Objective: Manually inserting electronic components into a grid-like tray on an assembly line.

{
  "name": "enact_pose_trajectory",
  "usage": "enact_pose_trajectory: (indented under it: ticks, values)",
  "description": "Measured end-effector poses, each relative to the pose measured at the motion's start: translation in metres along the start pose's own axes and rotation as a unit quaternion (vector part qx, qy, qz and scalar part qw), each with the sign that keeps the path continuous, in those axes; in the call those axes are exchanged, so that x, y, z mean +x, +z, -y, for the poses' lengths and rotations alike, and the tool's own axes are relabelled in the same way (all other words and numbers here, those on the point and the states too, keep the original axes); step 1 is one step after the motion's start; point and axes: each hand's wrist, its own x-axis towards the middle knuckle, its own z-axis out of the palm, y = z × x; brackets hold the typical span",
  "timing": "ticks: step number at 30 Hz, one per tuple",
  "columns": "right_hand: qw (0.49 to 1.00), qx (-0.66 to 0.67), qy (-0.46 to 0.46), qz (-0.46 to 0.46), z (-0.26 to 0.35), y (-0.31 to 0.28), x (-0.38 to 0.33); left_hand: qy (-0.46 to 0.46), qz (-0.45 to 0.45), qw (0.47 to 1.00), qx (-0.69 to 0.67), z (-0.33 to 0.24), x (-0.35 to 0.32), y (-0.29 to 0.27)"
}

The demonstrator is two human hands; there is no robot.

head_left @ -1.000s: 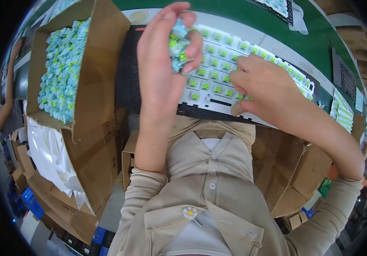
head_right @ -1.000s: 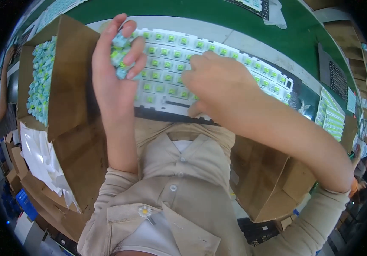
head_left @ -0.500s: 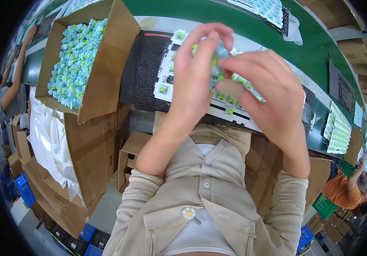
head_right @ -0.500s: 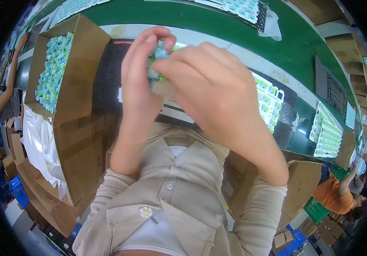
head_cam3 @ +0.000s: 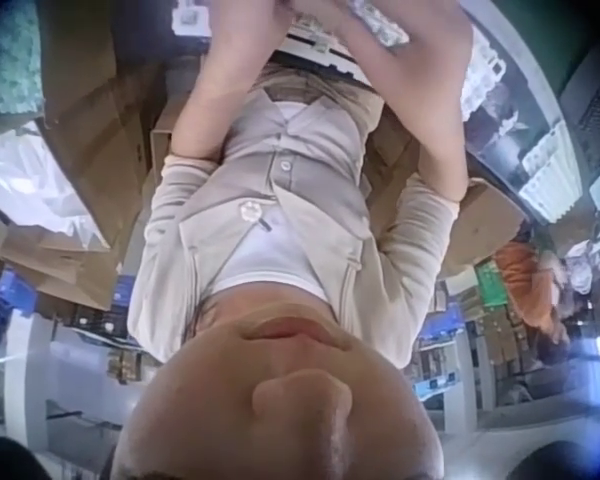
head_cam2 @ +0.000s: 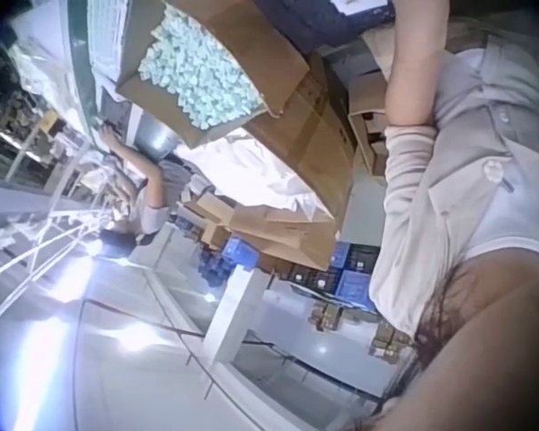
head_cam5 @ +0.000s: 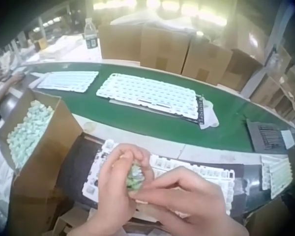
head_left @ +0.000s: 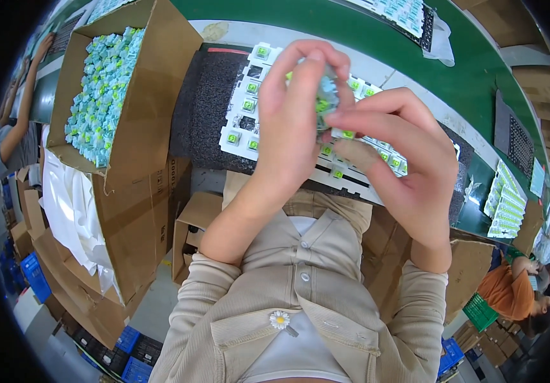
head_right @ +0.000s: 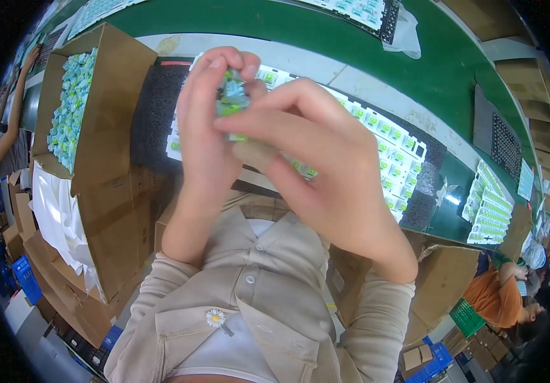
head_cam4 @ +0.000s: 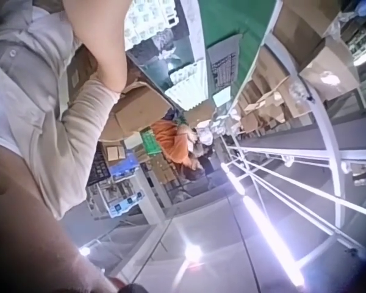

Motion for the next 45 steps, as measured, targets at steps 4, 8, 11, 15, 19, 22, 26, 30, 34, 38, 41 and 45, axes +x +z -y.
enact_pose_trajectory:
  ticks: [4, 8, 11, 15, 19, 22, 26, 30, 34, 38, 41, 45]
  values:
    - [0.966, 0.229, 0.119, 0.010, -0.014, -0.004, -0.003, -0.008, -0.007, 0.999, -0.046, -0.015, 0.008, -0.023]
    - [0.965, 0.177, 0.186, 0.046, -0.028, -0.007, 0.008, 0.061, 0.002, 0.998, 0.018, -0.038, 0.035, -0.058]
    - [0.969, 0.144, 0.186, 0.077, -0.029, -0.002, 0.031, -0.074, 0.058, 0.951, -0.293, -0.041, 0.049, -0.085]
    - [0.983, 0.053, 0.063, 0.161, -0.019, 0.026, 0.047, -0.170, 0.082, 0.852, -0.489, -0.029, 0.043, -0.105]
    - [0.991, -0.054, -0.052, 0.114, -0.011, 0.063, 0.047, -0.166, 0.078, 0.864, -0.468, -0.030, 0.045, -0.109]
    - [0.990, -0.085, -0.060, 0.097, -0.012, 0.075, 0.042, -0.172, 0.073, 0.848, -0.496, -0.033, 0.043, -0.106]
    - [0.980, -0.143, -0.088, 0.107, -0.014, 0.076, 0.039, -0.124, -0.002, 0.897, -0.424, -0.033, 0.038, -0.096]
    - [0.978, -0.139, -0.122, 0.094, -0.019, 0.074, 0.039, -0.037, 0.387, 0.793, -0.469, -0.001, 0.066, -0.122]
    - [0.972, -0.156, -0.126, 0.125, -0.018, 0.069, 0.045, -0.117, 0.056, 0.901, -0.413, -0.025, 0.042, -0.105]
    - [0.971, -0.138, -0.070, 0.180, -0.010, 0.068, 0.062, -0.107, 0.091, 0.886, -0.442, -0.020, 0.042, -0.111]
    - [0.959, -0.181, -0.052, 0.212, -0.002, 0.068, 0.065, -0.107, 0.078, 0.894, -0.427, -0.021, 0.040, -0.109]
    - [0.953, -0.202, -0.031, 0.225, -0.006, 0.064, 0.086, -0.036, 0.318, 0.809, -0.492, 0.009, 0.067, -0.126]
